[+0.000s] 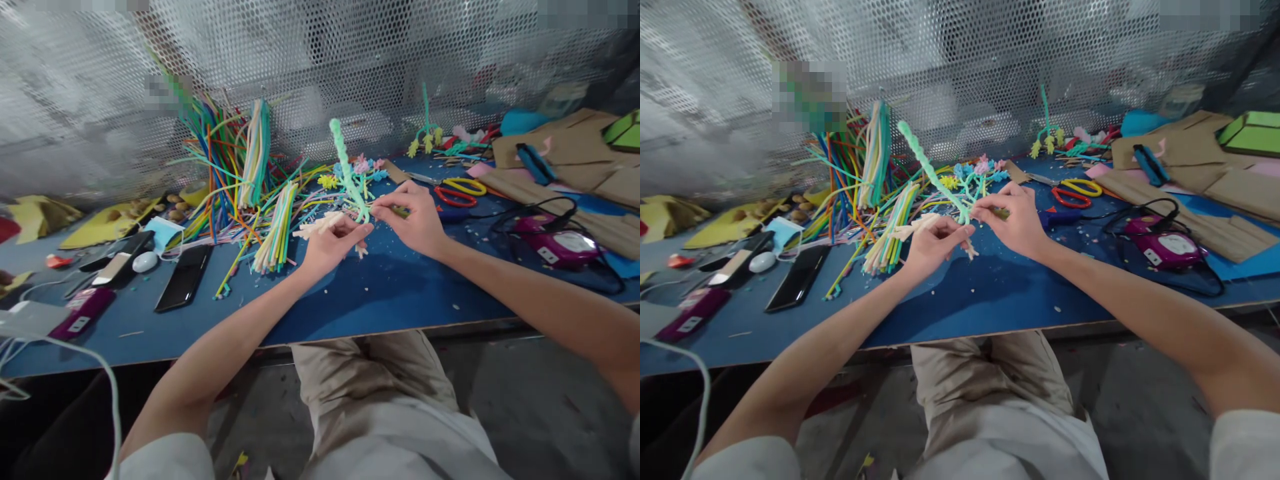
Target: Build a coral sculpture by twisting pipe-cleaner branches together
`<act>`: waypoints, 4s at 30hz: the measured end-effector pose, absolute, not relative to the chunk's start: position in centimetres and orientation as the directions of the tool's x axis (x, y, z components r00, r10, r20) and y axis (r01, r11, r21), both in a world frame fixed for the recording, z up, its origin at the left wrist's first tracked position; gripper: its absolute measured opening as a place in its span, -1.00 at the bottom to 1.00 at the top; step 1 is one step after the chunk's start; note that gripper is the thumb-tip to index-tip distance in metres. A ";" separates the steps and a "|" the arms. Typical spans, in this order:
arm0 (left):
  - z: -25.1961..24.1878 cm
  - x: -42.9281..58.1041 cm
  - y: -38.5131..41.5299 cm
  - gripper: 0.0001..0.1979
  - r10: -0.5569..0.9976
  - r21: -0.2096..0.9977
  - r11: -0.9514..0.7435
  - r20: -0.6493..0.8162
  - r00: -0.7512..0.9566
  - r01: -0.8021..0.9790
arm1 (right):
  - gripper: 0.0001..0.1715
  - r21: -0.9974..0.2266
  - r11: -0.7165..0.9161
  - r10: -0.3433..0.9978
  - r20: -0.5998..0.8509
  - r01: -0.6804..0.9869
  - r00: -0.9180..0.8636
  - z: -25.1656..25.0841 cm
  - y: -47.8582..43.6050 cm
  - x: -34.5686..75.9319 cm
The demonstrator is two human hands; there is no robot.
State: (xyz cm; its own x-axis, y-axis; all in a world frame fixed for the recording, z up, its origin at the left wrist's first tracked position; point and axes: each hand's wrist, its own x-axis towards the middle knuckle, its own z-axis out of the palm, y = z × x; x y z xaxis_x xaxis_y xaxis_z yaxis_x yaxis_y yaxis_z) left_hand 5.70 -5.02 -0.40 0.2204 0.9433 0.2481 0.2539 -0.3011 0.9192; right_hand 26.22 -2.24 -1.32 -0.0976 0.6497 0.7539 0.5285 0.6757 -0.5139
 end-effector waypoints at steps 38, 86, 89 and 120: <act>0.2 4.5 -3.2 -0.65 0.844 0.982 -0.004 0.105 0.526 -0.189 | -0.61 -0.685 0.683 0.729 0.660 0.252 -0.180 -1.3 -2.1 26.3; -0.8 1.6 -0.7 -0.53 0.540 0.125 -0.653 0.769 0.343 0.747 | -0.72 -0.910 -0.122 0.874 0.090 -0.395 -0.477 -2.5 -0.1 27.2; -1.0 1.6 -0.4 -0.46 0.545 0.095 -0.682 0.727 0.418 0.725 | -0.66 -0.919 -0.133 0.849 0.088 -0.371 -0.522 -2.0 -0.6 27.0; -4.1 3.2 0.8 -0.62 0.811 0.162 -0.498 0.437 0.390 0.852 | -0.63 -0.586 0.711 0.697 0.515 0.388 -0.499 -2.7 1.8 30.0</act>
State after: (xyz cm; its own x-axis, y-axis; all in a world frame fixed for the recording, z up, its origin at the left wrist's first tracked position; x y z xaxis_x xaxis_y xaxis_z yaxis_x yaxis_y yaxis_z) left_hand 3.17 0.76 -4.09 0.3902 0.8106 0.4366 0.8522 -0.4975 0.1620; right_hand 30.01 1.82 -2.70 -0.4990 0.6967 0.5155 0.3882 0.7114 -0.5858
